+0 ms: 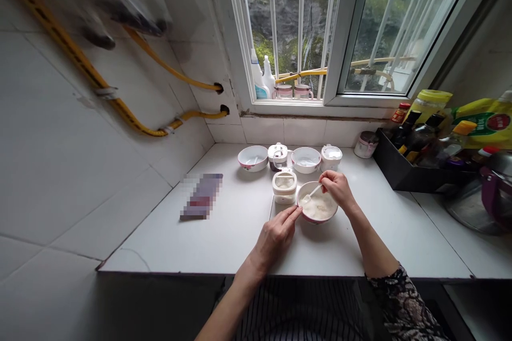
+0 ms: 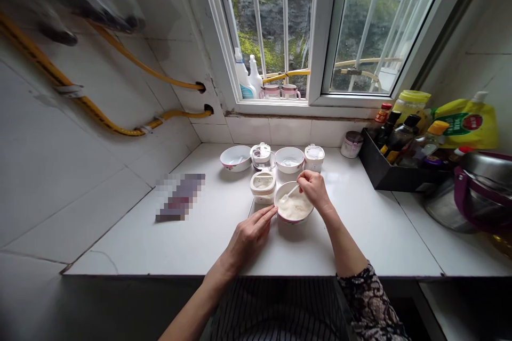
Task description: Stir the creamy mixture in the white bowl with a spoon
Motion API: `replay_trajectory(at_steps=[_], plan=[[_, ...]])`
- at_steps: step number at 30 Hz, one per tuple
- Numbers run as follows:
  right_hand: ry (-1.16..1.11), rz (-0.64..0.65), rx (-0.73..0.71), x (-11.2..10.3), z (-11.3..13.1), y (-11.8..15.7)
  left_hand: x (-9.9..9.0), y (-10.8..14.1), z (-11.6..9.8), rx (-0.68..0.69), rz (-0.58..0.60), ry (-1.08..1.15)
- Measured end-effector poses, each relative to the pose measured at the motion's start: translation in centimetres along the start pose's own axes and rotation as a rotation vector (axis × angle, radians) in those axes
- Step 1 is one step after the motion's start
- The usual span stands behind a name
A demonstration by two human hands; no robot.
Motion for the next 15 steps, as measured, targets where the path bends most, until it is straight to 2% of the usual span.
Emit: replay_trajectory(at_steps=[6,15], plan=[[-0.315,0.018,0.072,-0.47,-0.75,-0.64,0.11,-0.06,0.0,0.005,-0.01,0.003],[-0.39,0.017,0.087,-1.0,-0.64,-0.58,-0.01,-0.11,-0.06,0.013,-0.027,-0.005]])
Point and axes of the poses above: each hand's wrist, its own y-axis away from the middle knuckle, its own x-axis out of the palm, z = x × y, the point moved 4 cm from there along -y, towards the middle knuckle, and after that the axes turned 13 degrees about z, right-handed, at the moved point
